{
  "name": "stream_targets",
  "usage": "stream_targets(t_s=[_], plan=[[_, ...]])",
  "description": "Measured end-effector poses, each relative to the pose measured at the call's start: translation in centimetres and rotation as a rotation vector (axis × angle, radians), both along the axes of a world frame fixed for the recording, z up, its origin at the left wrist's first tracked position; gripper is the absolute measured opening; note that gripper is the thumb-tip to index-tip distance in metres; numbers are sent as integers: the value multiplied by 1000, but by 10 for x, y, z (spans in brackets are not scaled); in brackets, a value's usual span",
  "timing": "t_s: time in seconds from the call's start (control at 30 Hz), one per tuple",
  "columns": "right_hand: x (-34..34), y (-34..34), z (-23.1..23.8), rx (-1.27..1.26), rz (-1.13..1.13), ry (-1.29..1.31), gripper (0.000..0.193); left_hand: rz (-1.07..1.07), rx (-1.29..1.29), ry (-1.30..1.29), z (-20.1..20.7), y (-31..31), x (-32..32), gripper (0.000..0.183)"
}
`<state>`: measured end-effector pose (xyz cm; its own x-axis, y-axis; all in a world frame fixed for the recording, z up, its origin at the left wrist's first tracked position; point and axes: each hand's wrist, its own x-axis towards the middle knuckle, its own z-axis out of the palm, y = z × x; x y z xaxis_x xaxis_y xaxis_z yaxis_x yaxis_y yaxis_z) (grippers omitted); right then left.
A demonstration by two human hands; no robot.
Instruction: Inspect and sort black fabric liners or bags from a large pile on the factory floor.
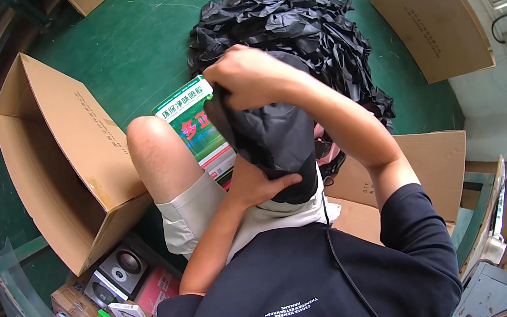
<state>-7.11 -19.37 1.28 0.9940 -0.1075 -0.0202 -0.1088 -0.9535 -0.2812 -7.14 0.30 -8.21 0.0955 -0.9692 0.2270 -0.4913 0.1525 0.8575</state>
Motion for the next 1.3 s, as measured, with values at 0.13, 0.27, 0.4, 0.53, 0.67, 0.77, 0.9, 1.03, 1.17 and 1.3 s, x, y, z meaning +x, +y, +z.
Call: stream_targets(t_s=[0.13, 0.27, 0.4, 0.53, 0.67, 0.77, 0.9, 1.03, 1.17, 1.3], plan=[[-52, 7, 69, 48, -259, -184, 23, 106, -170, 620, 24, 5, -14, 107], [-90, 26, 103, 278, -418, -247, 18, 288, -329, 493, 33, -6, -21, 111], [-120, 36, 125, 580, -443, -322, 19, 351, -322, 480, 51, -9, -14, 49], [-155, 17, 135, 793, -489, -333, 22, 33, -295, 675, 81, 0, 11, 16], [-155, 17, 122, 1186, -437, -169, 44, -247, -125, 1004, 84, 10, 39, 35], [-157, 16, 93, 1353, -379, -209, 39, -233, -98, 1232, 97, 7, 51, 41], [-159, 16, 80, 1546, -309, -272, 27, -227, -53, 1244, 102, 11, 70, 37], [-149, 26, 82, 1490, -311, -236, 38, -281, 67, 1245, 110, 11, 79, 31], [-135, 46, 70, 948, -295, -415, 55, -72, 117, 1062, 119, 4, 75, 27], [-133, 43, 67, 418, -254, -515, 44, -7, 51, 954, 132, 1, 67, 22]])
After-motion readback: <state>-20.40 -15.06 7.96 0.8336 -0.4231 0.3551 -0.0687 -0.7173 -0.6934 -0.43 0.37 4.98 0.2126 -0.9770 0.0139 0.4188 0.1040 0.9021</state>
